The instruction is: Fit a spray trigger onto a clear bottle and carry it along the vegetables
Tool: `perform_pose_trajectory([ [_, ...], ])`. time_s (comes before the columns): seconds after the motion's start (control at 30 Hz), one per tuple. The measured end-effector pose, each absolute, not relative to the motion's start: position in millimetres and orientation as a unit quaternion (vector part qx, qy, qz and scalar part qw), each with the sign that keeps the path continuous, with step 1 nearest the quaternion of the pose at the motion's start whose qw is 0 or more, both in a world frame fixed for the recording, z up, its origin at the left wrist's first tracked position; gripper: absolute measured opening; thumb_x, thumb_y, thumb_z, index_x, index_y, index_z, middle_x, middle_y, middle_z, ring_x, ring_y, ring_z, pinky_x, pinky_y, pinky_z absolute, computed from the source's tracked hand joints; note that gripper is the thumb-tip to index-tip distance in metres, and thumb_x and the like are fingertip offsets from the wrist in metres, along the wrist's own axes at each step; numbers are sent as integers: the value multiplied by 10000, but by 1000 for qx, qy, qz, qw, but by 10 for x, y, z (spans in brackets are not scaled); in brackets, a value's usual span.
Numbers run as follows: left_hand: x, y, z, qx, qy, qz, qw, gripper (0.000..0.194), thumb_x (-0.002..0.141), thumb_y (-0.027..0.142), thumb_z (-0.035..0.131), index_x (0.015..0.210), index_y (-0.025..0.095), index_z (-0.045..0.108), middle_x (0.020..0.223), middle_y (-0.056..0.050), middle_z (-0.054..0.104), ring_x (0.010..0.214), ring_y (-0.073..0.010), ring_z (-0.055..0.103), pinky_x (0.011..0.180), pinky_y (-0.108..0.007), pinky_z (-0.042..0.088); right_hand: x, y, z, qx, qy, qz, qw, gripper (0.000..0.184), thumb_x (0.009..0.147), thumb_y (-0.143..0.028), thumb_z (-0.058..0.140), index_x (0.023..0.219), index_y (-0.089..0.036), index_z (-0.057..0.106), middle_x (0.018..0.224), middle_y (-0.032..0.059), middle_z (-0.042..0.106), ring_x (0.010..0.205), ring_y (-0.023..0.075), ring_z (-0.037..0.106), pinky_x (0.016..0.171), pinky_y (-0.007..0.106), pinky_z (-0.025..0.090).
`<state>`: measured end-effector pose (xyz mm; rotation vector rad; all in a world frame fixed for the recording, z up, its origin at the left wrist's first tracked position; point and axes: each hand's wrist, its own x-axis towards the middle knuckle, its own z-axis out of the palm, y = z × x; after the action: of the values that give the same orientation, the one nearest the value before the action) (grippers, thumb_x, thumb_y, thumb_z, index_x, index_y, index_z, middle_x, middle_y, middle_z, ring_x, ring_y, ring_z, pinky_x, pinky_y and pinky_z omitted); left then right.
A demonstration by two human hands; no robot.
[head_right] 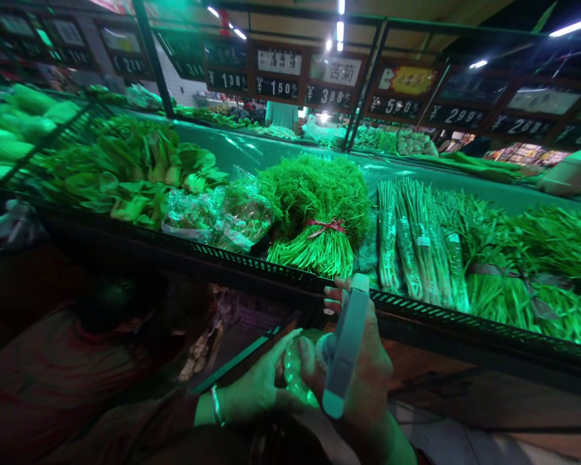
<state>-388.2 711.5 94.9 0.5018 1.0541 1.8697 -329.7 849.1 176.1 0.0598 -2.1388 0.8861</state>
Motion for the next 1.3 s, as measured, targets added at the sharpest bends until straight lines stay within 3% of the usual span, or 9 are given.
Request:
perform_pose_trajectory([
  [0.13,-3922,7107,1076,223,398,769,448,962,528,72,852,1370,177,399,1346,-143,592,1132,-262,628,916,-342,481,-3340,8473,1880,36,-834,391,387,731,898,-388,690,1525,-306,323,1332,113,516,1087,303,610,888,508,582],
  [0.27,-4003,7131,1163,195,412,774,440,1037,489,118,907,1385,189,389,1331,-132,591,1093,-247,628,964,-379,468,-3491,8476,2051,53,-829,391,396,719,856,-320,717,1486,-283,373,1330,86,527,1120,276,609,928,462,580],
  [0.37,-4115,7190,1239,235,364,804,407,982,561,175,914,1404,231,412,1352,-106,575,1163,-234,589,1015,-369,457,-3678,8487,2267,70,-816,376,434,702,821,-323,722,1438,-175,421,1313,116,564,1060,263,641,912,441,588],
  [0.43,-4187,7233,1298,267,349,807,395,906,626,172,882,1400,247,417,1319,-93,588,1059,-175,610,861,-271,509,-3793,8501,2415,66,-806,387,442,710,787,-339,728,1403,-128,447,1287,126,594,1040,256,652,867,415,598],
  [0.53,-4238,7275,1374,265,378,804,375,893,621,247,894,1379,224,422,1170,-74,629,784,-97,587,581,-173,469,-3888,8522,2581,59,-803,400,437,736,751,-367,733,1381,-94,471,1256,120,622,991,237,670,778,368,593],
  [0.67,-4214,7289,1420,267,382,809,359,934,594,349,909,1376,197,422,1109,-72,633,779,-112,596,544,-163,499,-3880,8543,2662,63,-804,397,439,721,748,-376,734,1372,-102,497,1201,102,653,899,212,683,714,336,573],
  [0.9,-4156,7298,1428,267,375,813,357,837,651,271,875,1369,221,449,1069,-51,628,795,-99,581,570,-151,493,-3839,8584,2642,41,-810,402,425,731,732,-409,739,1356,-108,504,1216,111,642,938,266,670,806,451,561],
  [1.07,-4154,7298,1431,265,388,798,378,871,619,269,890,1357,216,431,1092,-68,630,689,-81,556,532,-181,459,-3825,8599,2621,35,-819,384,425,733,734,-401,735,1363,-107,499,1186,102,658,919,252,679,781,422,563],
  [1.3,-4147,7327,1325,245,393,808,364,931,570,307,918,1378,223,463,1223,-104,627,822,-127,588,657,-215,468,-3832,8632,2494,17,-825,317,468,309,772,-414,681,975,-186,635,984,59,691,779,235,673,754,421,542],
])
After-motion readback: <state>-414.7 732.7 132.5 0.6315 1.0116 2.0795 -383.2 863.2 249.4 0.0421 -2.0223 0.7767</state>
